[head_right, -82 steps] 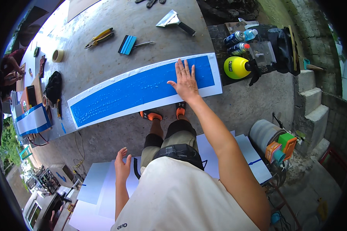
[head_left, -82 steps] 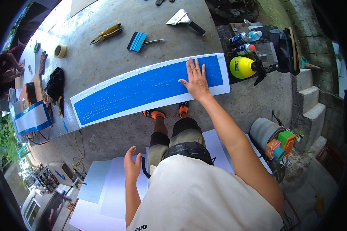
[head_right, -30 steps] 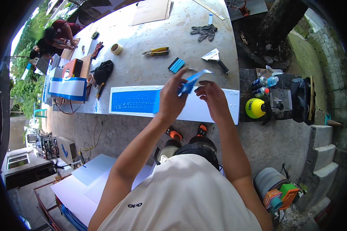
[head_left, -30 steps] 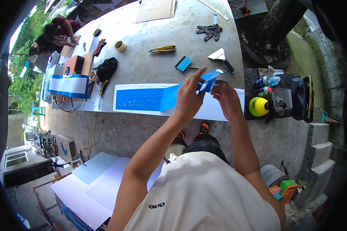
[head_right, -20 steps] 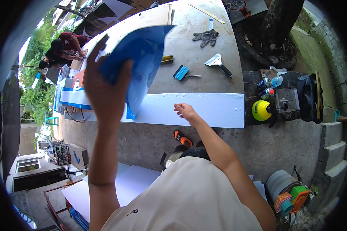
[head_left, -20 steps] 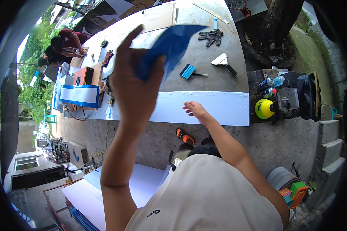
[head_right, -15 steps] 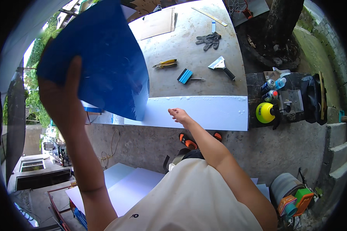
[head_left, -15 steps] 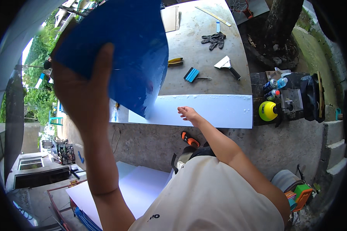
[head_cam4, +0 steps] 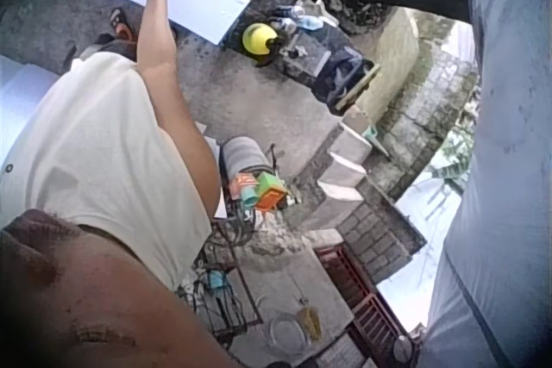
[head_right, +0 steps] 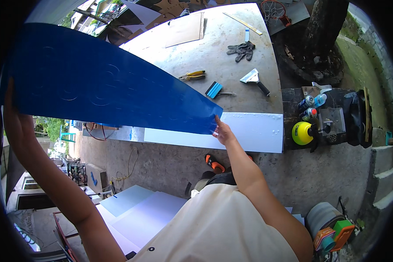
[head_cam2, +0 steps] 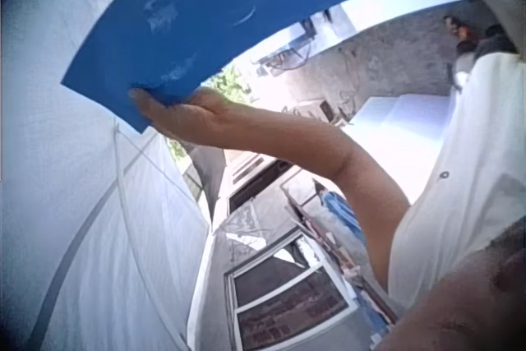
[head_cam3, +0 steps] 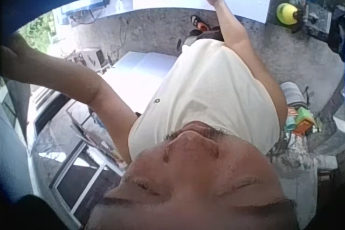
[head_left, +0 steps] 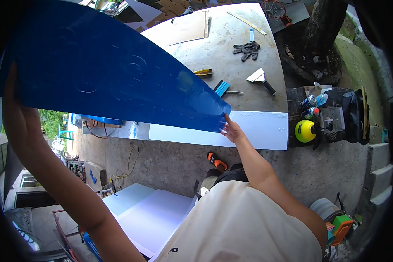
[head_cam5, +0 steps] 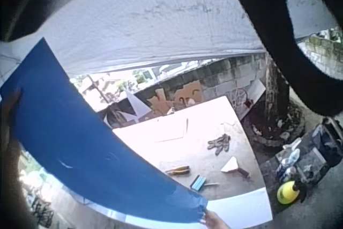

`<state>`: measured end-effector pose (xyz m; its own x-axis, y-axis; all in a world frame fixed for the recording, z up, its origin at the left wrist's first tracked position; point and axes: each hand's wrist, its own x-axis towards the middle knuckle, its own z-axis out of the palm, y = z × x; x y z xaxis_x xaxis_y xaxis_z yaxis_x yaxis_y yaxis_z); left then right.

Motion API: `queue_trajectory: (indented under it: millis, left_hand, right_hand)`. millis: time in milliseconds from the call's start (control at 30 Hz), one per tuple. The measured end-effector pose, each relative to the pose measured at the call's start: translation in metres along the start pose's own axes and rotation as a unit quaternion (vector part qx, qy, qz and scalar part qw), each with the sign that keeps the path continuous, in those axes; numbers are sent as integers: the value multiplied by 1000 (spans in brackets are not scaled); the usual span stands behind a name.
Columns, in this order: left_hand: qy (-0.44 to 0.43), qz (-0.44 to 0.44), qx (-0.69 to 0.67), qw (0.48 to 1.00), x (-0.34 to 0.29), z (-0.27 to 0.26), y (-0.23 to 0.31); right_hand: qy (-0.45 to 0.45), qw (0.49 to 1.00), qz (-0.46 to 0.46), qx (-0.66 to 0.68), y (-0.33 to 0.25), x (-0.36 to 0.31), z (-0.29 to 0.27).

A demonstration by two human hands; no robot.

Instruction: Apply a blue protective film or decal to a long white panel using a squeegee and scraper.

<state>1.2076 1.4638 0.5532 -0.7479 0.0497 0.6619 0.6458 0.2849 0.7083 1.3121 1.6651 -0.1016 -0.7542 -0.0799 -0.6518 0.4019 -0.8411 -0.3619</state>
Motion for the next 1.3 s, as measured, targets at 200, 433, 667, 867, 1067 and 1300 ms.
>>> queue_trajectory:
  millis: [200, 433, 667, 867, 1067, 1300]
  left_hand:
    - [-1, -90, -30, 995, 23, -81, -80]
    - [56, -321, -199, 924, -95, -104, -312]
    - [112, -492, -179, 845, -260, -63, -475]
    - [137, -586, -1, 799, -378, -77, -603]
    - [68, -559, 126, 817, -375, -72, -615]
    - [-31, -585, 67, 807, -354, -94, -621]
  right_hand:
    - [-11, 996, -86, -14, -58, -52, -74]
    - [181, 952, -173, -177, -128, -138, -154]
    - [334, 873, -211, -286, -129, -153, -200]
    - [402, 816, -205, -360, -110, -118, -213]
    - [432, 797, -168, -388, -111, -121, -234]
    - [404, 798, -101, -436, -108, -131, -188]
